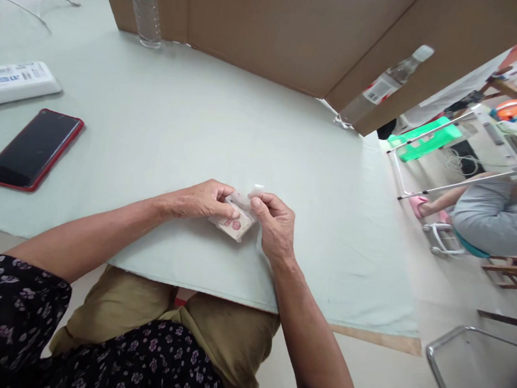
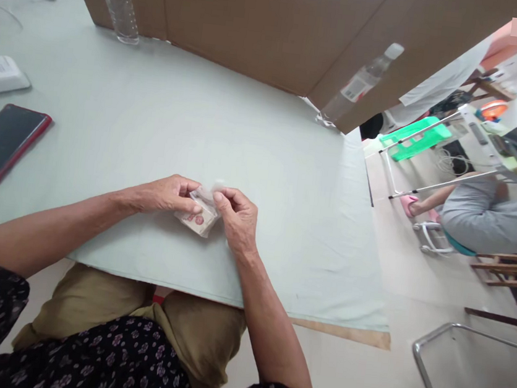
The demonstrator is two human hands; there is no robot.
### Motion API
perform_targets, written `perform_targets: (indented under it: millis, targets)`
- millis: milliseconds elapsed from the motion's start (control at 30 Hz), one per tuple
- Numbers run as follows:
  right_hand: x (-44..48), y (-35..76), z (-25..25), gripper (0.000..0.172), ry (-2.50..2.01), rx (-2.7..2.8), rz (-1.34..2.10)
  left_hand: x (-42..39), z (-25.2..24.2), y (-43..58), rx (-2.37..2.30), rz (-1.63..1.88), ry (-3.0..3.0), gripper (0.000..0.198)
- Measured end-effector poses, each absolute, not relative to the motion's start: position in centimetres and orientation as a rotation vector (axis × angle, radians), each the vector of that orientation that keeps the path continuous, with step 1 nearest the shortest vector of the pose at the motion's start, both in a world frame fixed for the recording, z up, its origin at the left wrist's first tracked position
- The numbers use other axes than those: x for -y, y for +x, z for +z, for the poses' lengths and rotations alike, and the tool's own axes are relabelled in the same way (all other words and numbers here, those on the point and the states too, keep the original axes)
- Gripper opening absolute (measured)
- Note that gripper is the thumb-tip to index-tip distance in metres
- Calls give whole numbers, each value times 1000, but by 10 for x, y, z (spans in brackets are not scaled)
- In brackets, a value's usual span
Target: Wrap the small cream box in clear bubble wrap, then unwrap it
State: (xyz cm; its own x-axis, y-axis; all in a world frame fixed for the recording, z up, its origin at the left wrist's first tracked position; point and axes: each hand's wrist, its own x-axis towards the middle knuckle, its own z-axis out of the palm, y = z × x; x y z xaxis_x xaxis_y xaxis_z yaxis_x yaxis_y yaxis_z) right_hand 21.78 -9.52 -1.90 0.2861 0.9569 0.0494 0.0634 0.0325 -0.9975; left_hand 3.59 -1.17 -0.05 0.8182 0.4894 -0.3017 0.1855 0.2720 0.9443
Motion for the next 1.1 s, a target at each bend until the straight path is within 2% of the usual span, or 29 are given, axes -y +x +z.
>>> perform_targets:
  millis: [200, 400, 667, 867, 967, 1033, 1100]
  targets:
    - [97, 218, -19, 17, -1318, 1122, 880, 9, -3, 33, -589, 233, 1373, 30]
    - [99, 217, -21, 8, -1299, 1337, 694, 9, 1, 34, -650, 298, 1398, 40]
    - [101, 215, -21, 13, -1298, 1732, 110, 13, 3, 37, -690, 402, 1384, 51]
    - [102, 219, -20, 19, -1285, 1986, -226, 9, -6, 39, -680, 444, 1134, 57]
    - [104, 219, -20, 22, -1307, 2011, -271, 8, -5, 38, -653, 425, 1078, 54]
    - [106, 219, -20, 26, -1334, 1954, -185, 7, -3, 37, -644, 413, 1066, 53]
    - [108, 220, -19, 39, -1326, 1848, -31, 7, -1, 37, -666, 418, 1061, 55]
